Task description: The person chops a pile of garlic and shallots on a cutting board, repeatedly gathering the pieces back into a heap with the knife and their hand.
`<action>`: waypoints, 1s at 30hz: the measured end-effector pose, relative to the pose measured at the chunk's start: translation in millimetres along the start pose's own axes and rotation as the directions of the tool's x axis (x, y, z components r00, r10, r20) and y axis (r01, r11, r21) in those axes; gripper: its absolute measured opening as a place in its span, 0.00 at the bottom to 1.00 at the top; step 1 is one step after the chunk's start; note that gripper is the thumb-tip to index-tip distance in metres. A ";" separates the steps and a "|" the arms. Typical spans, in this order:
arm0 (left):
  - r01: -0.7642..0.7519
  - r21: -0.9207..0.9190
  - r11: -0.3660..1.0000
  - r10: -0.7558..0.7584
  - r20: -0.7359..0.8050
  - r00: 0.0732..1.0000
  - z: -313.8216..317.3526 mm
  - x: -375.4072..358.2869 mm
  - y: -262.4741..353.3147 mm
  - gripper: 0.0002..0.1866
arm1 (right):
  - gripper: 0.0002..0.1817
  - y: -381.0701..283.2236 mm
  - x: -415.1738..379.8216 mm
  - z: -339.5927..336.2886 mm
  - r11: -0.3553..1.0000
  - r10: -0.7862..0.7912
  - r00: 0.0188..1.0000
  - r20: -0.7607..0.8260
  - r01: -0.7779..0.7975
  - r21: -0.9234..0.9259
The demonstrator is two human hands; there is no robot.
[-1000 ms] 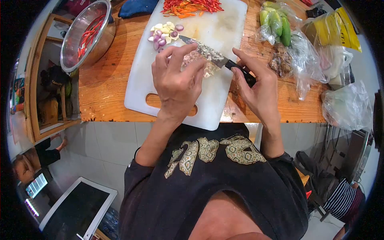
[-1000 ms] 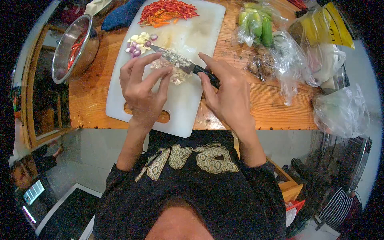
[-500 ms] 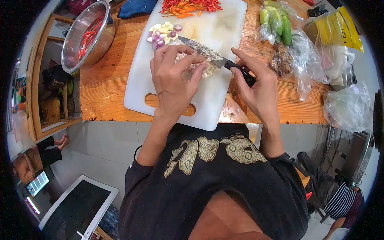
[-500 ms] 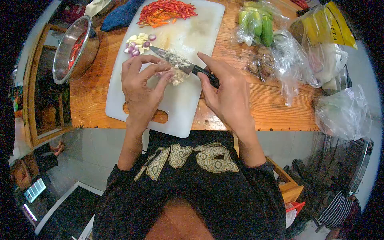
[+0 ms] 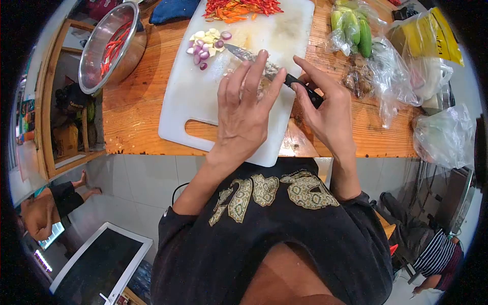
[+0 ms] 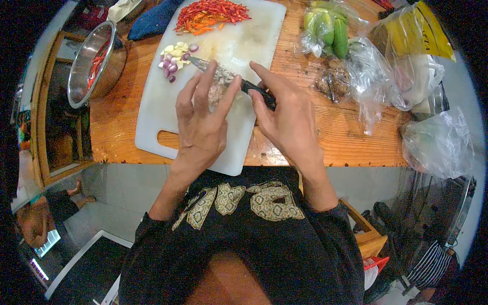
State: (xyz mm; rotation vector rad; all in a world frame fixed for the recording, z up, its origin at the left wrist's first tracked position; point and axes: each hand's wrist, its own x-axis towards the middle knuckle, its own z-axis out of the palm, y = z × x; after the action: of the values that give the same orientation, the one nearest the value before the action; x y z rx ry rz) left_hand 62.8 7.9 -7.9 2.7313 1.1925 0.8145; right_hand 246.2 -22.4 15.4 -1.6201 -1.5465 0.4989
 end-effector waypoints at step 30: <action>0.101 0.012 0.995 -0.101 0.177 0.979 -10.0 -8.4 -14.2 0.39 | 0.31 -19.8 -24.1 -46.7 0.994 -0.027 0.998 0.051 0.033 -0.105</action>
State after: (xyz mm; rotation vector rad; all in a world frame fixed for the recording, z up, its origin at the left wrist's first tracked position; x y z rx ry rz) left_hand 43.7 10.5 -6.5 2.6532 1.2824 0.5456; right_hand 265.3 -60.5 51.9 -1.6732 -1.6567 0.4504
